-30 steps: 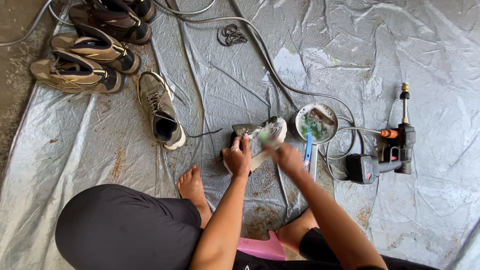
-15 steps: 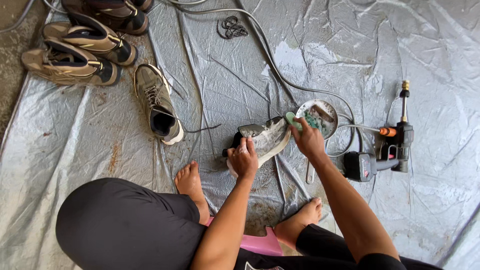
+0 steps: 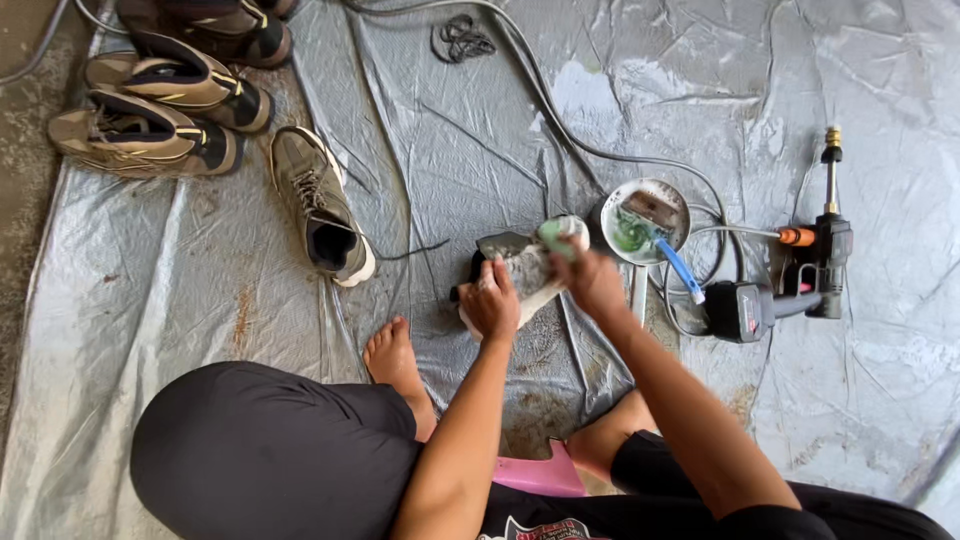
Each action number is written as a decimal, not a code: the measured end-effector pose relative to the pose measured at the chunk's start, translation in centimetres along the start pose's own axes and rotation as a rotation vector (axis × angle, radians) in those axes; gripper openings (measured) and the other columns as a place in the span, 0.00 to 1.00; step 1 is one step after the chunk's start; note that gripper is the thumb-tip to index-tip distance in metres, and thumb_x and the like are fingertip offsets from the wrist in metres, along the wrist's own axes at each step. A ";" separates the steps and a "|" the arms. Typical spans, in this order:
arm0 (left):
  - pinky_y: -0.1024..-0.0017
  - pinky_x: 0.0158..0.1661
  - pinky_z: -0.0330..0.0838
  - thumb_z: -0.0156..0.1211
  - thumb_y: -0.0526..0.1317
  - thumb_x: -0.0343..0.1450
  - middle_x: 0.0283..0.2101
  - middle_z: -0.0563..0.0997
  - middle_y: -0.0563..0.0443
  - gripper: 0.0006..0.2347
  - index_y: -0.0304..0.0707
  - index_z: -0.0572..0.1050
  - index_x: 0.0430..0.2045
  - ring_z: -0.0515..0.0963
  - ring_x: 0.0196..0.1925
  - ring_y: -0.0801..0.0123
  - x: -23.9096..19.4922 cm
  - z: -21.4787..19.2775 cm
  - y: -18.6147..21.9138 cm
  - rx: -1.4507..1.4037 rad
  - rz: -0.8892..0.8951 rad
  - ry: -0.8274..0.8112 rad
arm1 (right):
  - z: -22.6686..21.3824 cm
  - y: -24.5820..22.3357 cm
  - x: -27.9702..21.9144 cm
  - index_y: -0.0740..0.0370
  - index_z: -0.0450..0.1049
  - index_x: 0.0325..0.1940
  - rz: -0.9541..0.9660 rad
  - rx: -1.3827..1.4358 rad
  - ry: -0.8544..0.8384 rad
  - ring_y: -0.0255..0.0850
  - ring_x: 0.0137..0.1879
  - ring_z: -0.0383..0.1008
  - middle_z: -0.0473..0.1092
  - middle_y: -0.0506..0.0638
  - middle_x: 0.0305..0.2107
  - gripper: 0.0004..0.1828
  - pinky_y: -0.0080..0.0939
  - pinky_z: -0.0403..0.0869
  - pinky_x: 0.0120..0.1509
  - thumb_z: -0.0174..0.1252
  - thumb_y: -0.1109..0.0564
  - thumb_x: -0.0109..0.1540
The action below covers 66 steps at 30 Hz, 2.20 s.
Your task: The person scrubs a gray sneaker with a green sponge, repeatedly dipping it into a metal pan containing soapy water. They clean the upper, sides, and sole of the shoe while sitting on a small stool on a plastic sheet.
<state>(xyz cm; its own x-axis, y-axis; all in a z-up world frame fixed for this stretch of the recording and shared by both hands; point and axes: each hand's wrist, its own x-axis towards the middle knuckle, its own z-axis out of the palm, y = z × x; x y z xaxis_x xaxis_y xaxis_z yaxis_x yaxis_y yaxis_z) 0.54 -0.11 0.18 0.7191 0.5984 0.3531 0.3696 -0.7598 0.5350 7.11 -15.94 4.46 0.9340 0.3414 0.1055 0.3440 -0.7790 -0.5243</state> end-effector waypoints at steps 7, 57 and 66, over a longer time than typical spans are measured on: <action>0.57 0.35 0.76 0.55 0.54 0.78 0.19 0.81 0.42 0.13 0.54 0.80 0.30 0.84 0.29 0.47 -0.2 0.3 -0.9 0.069 -0.265 -0.145 | -4.1 -2.1 -0.6 0.59 0.78 0.39 -0.098 -0.026 -0.211 0.59 0.26 0.81 0.77 0.60 0.21 0.12 0.56 0.79 0.33 0.62 0.48 0.66; 0.59 0.36 0.80 0.53 0.47 0.81 0.36 0.87 0.47 0.09 0.49 0.80 0.42 0.86 0.30 0.49 -1.8 1.8 -4.6 0.164 -0.015 -0.169 | -1.6 -6.6 -2.2 0.39 0.71 0.59 0.021 0.061 -0.432 0.56 0.30 0.84 0.80 0.55 0.26 0.15 0.57 0.82 0.40 0.54 0.40 0.69; 0.58 0.33 0.78 0.51 0.53 0.80 0.23 0.83 0.46 0.12 0.54 0.80 0.39 0.85 0.31 0.50 -1.0 1.2 -2.6 0.085 -0.257 -0.183 | 4.1 5.6 -0.3 0.46 0.78 0.52 0.216 -0.040 -0.384 0.65 0.37 0.83 0.80 0.61 0.27 0.17 0.62 0.81 0.47 0.56 0.39 0.66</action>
<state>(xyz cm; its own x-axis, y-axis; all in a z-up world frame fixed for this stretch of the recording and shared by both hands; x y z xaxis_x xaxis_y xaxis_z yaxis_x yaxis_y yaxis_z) -0.45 0.97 -2.49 0.6873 0.7233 0.0667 0.5949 -0.6132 0.5197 8.38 -18.21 -1.99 0.8836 0.3335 -0.3288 0.1556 -0.8712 -0.4656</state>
